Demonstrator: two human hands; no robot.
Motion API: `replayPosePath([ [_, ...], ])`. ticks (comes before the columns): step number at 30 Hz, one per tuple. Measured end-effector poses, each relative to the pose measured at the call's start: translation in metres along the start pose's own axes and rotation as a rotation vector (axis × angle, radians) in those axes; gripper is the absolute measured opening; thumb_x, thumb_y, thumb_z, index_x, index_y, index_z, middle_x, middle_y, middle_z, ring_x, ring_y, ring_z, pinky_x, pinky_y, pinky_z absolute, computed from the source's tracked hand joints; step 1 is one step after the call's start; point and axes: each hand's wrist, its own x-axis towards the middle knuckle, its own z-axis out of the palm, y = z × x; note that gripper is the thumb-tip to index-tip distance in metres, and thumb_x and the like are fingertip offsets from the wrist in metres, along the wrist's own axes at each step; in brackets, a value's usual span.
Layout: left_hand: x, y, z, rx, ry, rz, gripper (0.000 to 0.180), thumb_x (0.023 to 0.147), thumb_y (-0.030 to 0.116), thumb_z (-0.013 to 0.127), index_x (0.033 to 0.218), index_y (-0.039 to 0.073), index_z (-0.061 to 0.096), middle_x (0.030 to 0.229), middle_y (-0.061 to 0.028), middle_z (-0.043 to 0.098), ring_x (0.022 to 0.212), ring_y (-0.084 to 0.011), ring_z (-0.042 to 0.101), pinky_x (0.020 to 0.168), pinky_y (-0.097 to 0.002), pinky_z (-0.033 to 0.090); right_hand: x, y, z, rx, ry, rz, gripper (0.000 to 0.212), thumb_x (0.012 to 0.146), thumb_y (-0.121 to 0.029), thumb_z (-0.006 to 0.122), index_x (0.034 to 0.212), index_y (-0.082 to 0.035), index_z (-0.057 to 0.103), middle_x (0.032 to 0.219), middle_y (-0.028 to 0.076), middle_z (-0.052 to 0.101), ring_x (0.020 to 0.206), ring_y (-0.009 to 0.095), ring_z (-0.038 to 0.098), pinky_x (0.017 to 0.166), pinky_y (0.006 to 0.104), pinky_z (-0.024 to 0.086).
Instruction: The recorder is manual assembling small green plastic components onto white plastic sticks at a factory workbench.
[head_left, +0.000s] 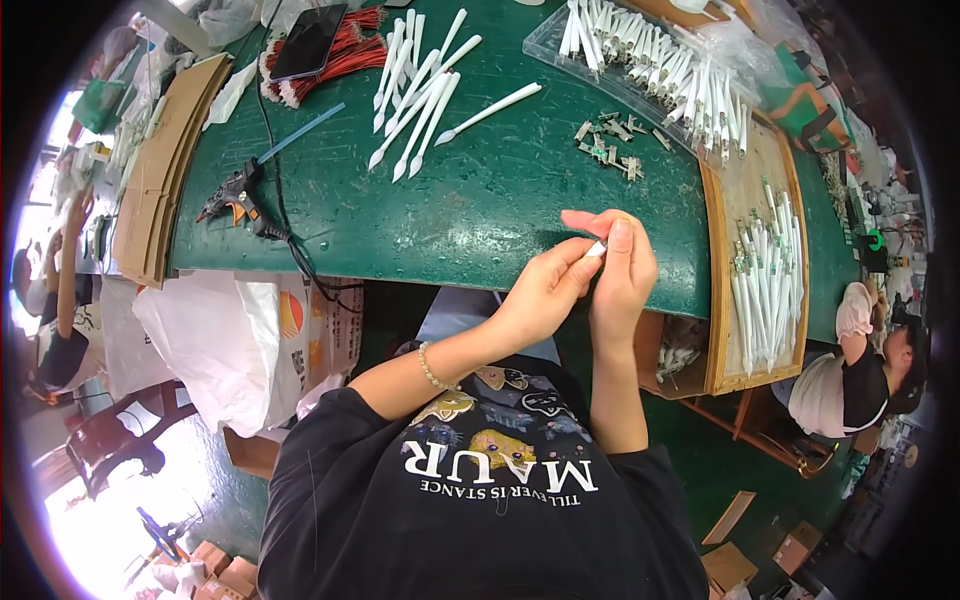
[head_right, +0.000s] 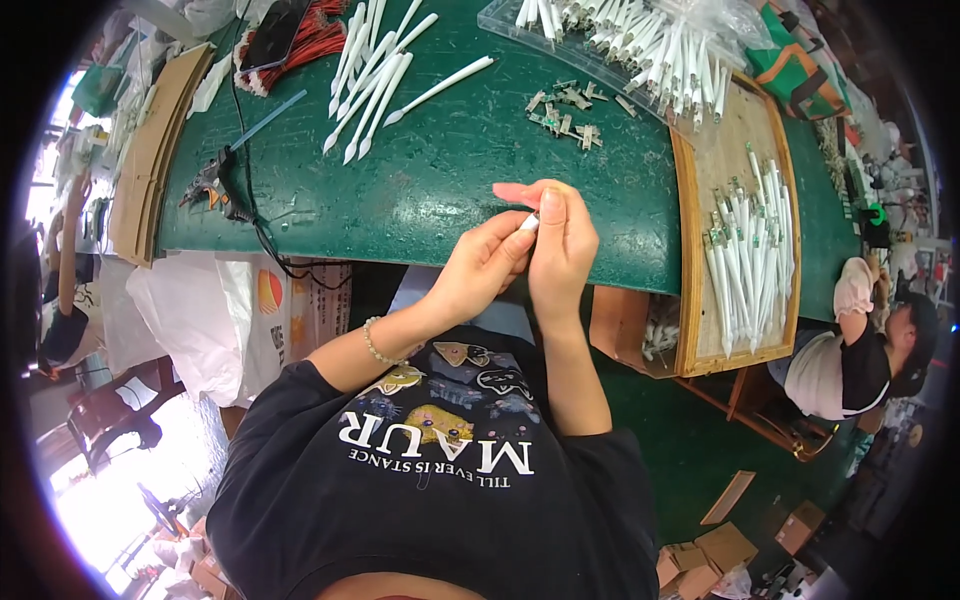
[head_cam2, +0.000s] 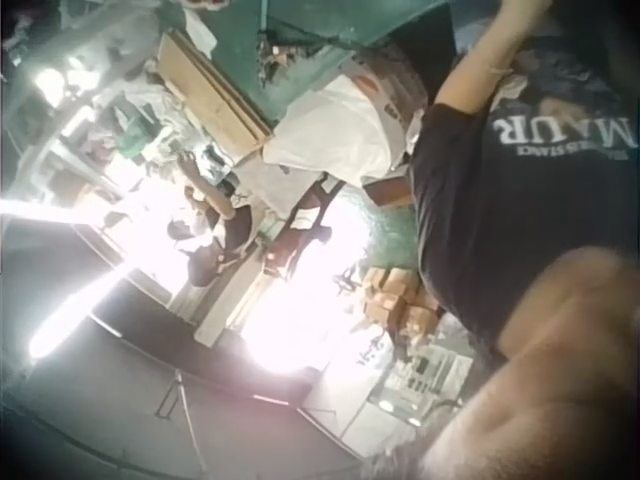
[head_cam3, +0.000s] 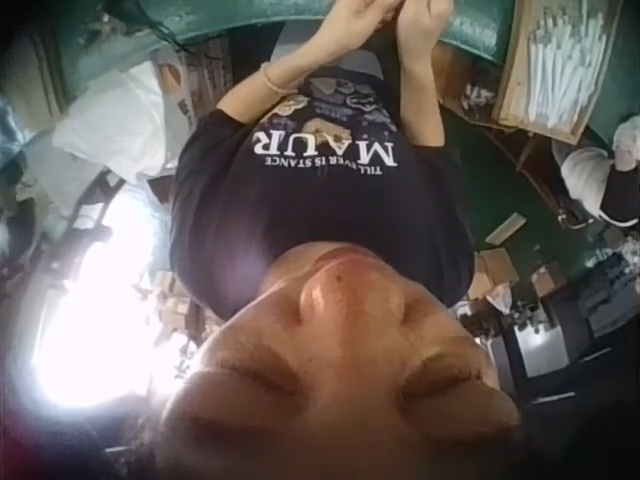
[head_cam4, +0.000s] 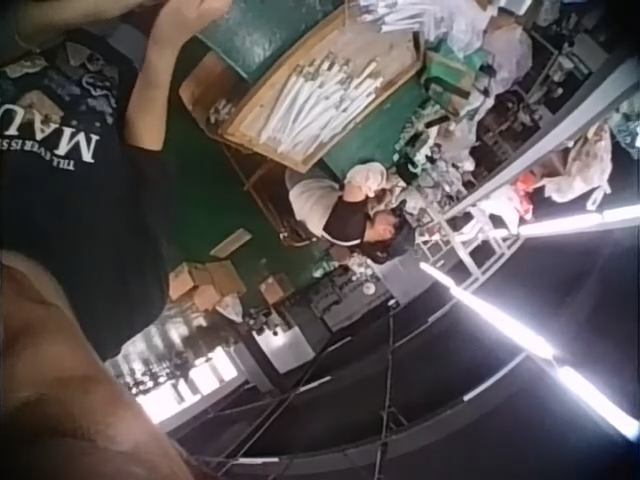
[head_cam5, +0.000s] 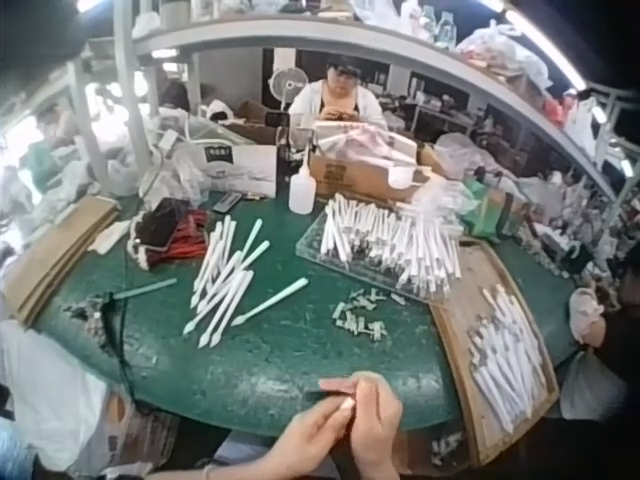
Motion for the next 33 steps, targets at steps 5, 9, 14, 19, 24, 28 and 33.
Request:
replayPosePath([
  [5, -0.003, -0.005, -0.001, 0.039, -0.027, 0.06, 0.023, 0.099, 0.024, 0.044, 0.102, 0.006, 0.056, 0.059, 0.0081, 0.036, 0.049, -0.0006, 0.029, 0.042, -0.0177, 0.023, 0.022, -0.013, -0.019, 0.348, 0.112, 0.207, 0.028, 0.098, -0.022, 0.042, 0.098, 0.002, 0.055, 0.093, 0.017, 0.066, 0.079, 0.016, 0.062, 0.073, 0.0271, 0.047],
  [9, 0.0, -0.002, -0.001, 0.005, -0.051, 0.038, 0.023, 0.098, 0.024, 0.044, 0.104, 0.006, 0.055, 0.06, 0.0083, 0.034, 0.049, -0.0005, 0.027, 0.043, -0.0173, 0.022, 0.03, -0.005, -0.03, 0.004, 0.112, 0.003, 0.03, 0.098, -0.024, 0.045, 0.106, 0.001, 0.06, 0.091, 0.008, 0.064, 0.068, 0.01, 0.055, 0.061, 0.0221, 0.044],
  [14, -0.001, -0.003, -0.004, -0.01, -0.073, 0.033, 0.023, 0.098, 0.024, 0.044, 0.109, 0.006, 0.054, 0.06, 0.0086, 0.032, 0.05, -0.0004, 0.026, 0.042, -0.0172, 0.021, 0.015, -0.014, -0.029, 0.113, 0.045, 0.235, 0.024, 0.095, -0.018, 0.052, 0.108, 0.0, 0.061, 0.083, 0.0, 0.056, 0.064, 0.004, 0.047, 0.055, 0.0165, 0.036],
  [19, -0.004, 0.005, -0.004, -0.14, -0.113, 0.009, 0.027, 0.099, 0.025, 0.043, 0.119, 0.007, 0.048, 0.061, 0.0084, 0.031, 0.049, -0.0005, 0.024, 0.042, -0.0178, 0.019, 0.01, -0.015, -0.028, 0.056, 0.069, 0.156, 0.021, 0.09, -0.013, 0.058, 0.108, -0.001, 0.061, 0.081, 0.0, 0.056, 0.063, 0.004, 0.046, 0.055, 0.0165, 0.037],
  [24, -0.003, 0.013, -0.011, -0.237, -0.252, -0.106, 0.029, 0.099, 0.023, 0.041, 0.124, 0.008, 0.041, 0.058, 0.0049, 0.035, 0.044, -0.0019, 0.029, 0.038, -0.0176, 0.024, 0.009, -0.013, -0.033, 0.104, 0.12, 0.173, 0.022, 0.089, -0.012, 0.06, 0.108, -0.001, 0.061, 0.081, 0.001, 0.057, 0.061, 0.004, 0.046, 0.052, 0.0158, 0.036],
  [28, -0.001, 0.011, -0.016, -0.254, -0.287, -0.095, 0.028, 0.099, 0.022, 0.041, 0.123, 0.008, 0.04, 0.062, 0.0003, 0.042, 0.044, -0.0032, 0.035, 0.038, -0.018, 0.031, 0.008, -0.011, -0.035, 0.203, 0.1, 0.214, 0.024, 0.09, -0.012, 0.059, 0.112, -0.001, 0.061, 0.082, 0.001, 0.057, 0.058, 0.004, 0.046, 0.05, 0.0154, 0.036],
  [33, 0.003, 0.011, -0.019, -0.319, -0.295, -0.04, 0.026, 0.099, 0.019, 0.041, 0.122, 0.007, 0.039, 0.086, -0.0121, 0.056, 0.045, -0.0067, 0.042, 0.042, -0.019, 0.041, 0.006, -0.016, -0.035, 0.258, 0.036, 0.263, 0.028, 0.092, -0.011, 0.055, 0.118, -0.001, 0.058, 0.085, 0.001, 0.057, 0.063, 0.003, 0.048, 0.056, 0.0162, 0.04],
])
